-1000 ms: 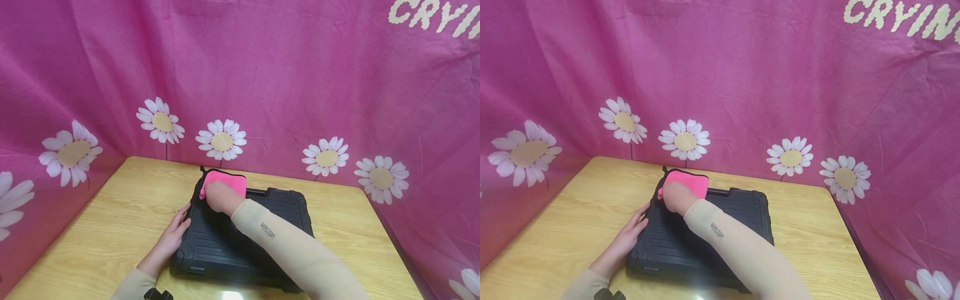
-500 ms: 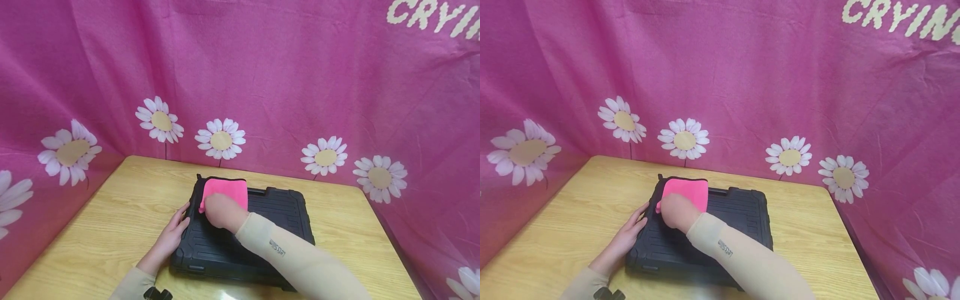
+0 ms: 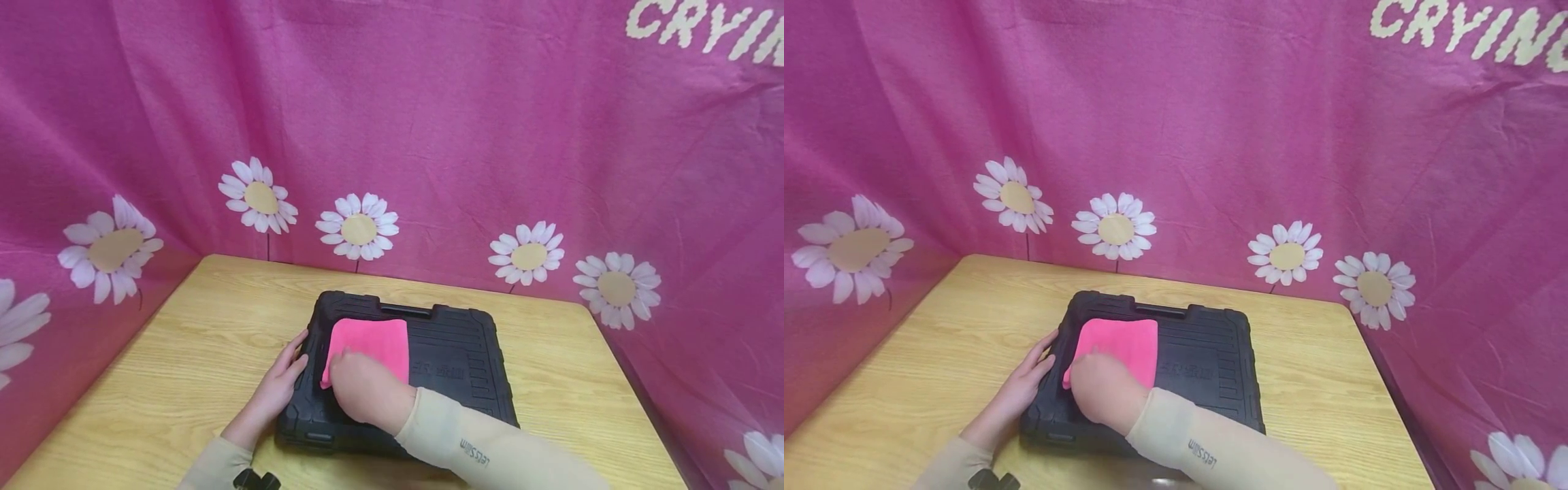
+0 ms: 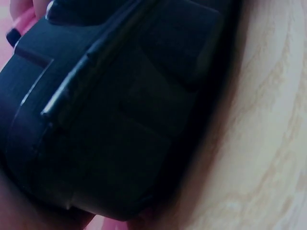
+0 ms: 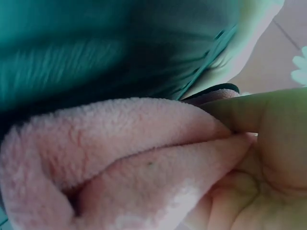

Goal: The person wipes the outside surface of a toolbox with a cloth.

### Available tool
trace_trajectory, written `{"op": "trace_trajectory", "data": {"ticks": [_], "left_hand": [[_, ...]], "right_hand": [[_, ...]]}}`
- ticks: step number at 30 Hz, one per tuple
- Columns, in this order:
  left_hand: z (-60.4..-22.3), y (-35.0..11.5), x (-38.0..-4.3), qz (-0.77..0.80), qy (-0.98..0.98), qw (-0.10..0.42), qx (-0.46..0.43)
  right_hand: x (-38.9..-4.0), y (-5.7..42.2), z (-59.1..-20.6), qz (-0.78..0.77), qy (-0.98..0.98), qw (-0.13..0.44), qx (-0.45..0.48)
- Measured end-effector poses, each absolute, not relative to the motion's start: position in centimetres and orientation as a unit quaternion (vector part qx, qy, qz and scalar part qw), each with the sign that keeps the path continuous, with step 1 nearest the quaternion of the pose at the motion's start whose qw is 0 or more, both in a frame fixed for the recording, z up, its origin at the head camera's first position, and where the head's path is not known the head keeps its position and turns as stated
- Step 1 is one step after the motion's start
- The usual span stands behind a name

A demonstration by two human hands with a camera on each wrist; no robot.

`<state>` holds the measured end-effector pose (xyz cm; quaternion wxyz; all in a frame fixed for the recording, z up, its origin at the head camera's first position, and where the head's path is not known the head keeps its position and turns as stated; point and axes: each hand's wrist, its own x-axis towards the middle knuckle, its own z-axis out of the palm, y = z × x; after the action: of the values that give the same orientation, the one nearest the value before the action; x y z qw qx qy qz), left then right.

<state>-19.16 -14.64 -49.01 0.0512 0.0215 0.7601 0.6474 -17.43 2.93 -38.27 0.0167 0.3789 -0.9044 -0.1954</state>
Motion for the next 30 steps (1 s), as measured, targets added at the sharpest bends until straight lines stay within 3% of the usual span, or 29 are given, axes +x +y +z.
{"op": "trace_trajectory", "data": {"ticks": [10, 17, 24, 30], "left_hand": [[-48.7, -14.7, -18.9, 0.646, 0.761, 0.056, 0.021], [-48.7, -14.7, -19.0, 0.642, 0.764, 0.052, 0.028], [-48.6, -14.7, -18.9, 0.646, 0.761, 0.058, 0.023], [-48.7, -14.8, -18.9, 0.641, 0.765, 0.054, 0.024]], "right_hand": [[-14.0, 3.5, -39.1, -0.275, -0.865, 0.115, 0.404], [-12.7, 3.5, -38.8, -0.248, -0.883, 0.070, 0.393], [-11.3, 3.4, -39.4, -0.242, -0.892, 0.074, 0.375], [-11.3, 3.3, -39.7, -0.219, -0.911, -0.003, 0.350]]}}
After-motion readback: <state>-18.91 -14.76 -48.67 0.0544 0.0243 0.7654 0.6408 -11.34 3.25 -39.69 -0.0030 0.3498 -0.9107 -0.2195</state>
